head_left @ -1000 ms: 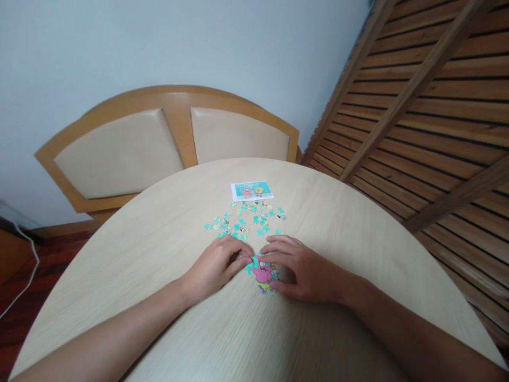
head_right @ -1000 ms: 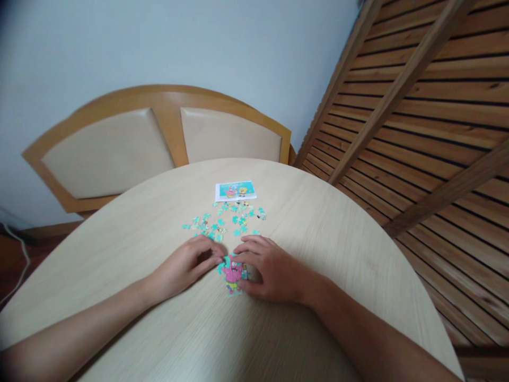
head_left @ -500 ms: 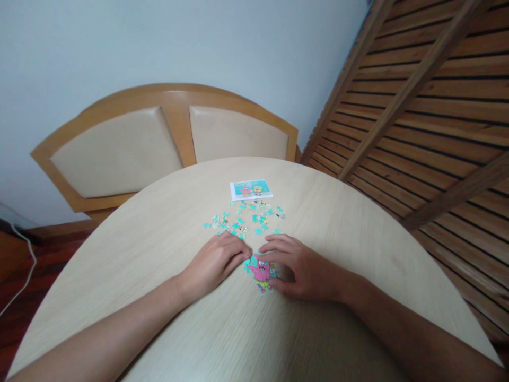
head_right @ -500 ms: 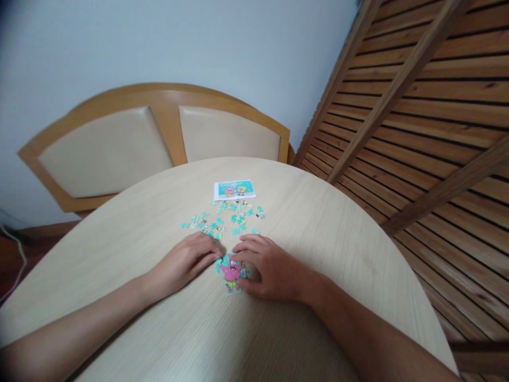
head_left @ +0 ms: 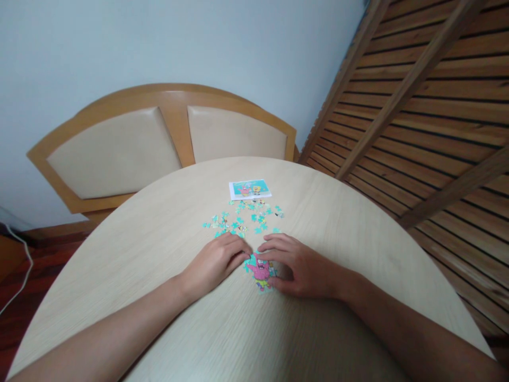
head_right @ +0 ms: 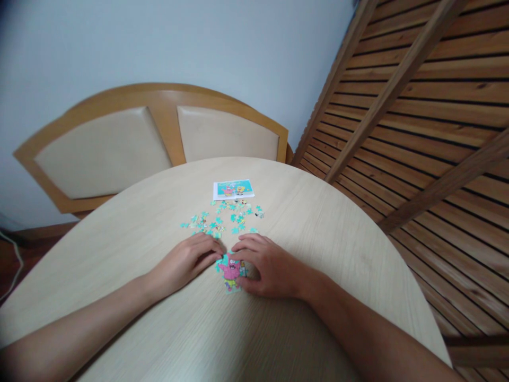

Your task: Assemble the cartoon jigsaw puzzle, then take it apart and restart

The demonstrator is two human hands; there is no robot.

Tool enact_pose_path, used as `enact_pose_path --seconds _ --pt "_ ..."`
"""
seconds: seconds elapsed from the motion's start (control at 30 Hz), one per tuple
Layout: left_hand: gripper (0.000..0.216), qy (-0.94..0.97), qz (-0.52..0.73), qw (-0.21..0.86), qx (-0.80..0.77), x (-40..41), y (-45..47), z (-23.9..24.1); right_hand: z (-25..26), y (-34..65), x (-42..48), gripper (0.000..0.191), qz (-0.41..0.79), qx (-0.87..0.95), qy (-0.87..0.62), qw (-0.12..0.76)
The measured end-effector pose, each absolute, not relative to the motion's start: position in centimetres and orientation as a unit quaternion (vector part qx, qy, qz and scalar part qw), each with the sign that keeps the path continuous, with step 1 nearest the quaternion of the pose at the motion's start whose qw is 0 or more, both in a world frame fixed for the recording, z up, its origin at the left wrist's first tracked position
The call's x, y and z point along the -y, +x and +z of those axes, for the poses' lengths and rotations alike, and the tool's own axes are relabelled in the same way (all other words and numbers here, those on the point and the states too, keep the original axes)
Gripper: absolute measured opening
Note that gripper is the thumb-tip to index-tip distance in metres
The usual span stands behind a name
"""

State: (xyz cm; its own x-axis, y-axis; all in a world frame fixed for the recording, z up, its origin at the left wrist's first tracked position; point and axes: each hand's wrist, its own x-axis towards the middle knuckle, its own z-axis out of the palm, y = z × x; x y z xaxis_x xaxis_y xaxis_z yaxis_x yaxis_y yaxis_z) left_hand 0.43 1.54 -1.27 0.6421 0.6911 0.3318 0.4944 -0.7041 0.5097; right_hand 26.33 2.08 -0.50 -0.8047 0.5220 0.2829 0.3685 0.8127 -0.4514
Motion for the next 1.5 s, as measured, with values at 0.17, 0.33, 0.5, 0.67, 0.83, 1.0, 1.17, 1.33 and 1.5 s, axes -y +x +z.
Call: enact_pose_path --seconds 0.17,0.33,0.5,0.67,0.83,1.0,1.17,1.33,1.5 --pt "0.01 0.877 0.271 0.208 -0.339 -1.7 0.5 -1.5 -0.5 26.3 -2.1 0.046 0.193 0.931 -0.236 0.202" --pt "0.01 0.868 0.274 0.219 -0.352 -1.5 0.7 -1.4 -0.4 26.2 -2.1 0.045 0.195 0.93 -0.232 0.208" --pt "0.011 0.868 0.273 0.215 -0.354 -1.5 0.6 -1.5 -0.6 26.3 -2.2 0.046 0.197 0.929 -0.23 0.212" --pt "0.011 0.865 0.275 0.206 -0.366 -1.4 0.4 -1.1 -0.6 26.4 -2.1 0.045 0.203 0.928 -0.232 0.211" --pt "0.016 0.874 0.261 0.202 -0.358 -1.2 0.1 -0.8 -0.5 26.3 -2.1 0.044 0.202 0.927 -0.234 0.211" --pt "0.014 0.875 0.263 0.212 -0.348 -1.4 0.0 -0.9 -0.5 26.3 -2.0 0.044 0.202 0.927 -0.236 0.209" --pt "0.015 0.877 0.267 0.215 -0.338 -1.3 0.2 -0.9 -0.5 26.3 -2.0 0.044 0.198 0.928 -0.239 0.207" --pt "0.018 0.88 0.263 0.214 -0.334 -1.4 0.1 -0.7 -0.4 26.4 -2.0 0.043 0.197 0.929 -0.238 0.202" --pt "0.022 0.922 0.196 0.179 -0.282 -1.6 -0.9 0.2 -0.4 26.3 -2.1 0.042 0.192 0.93 -0.241 0.2"
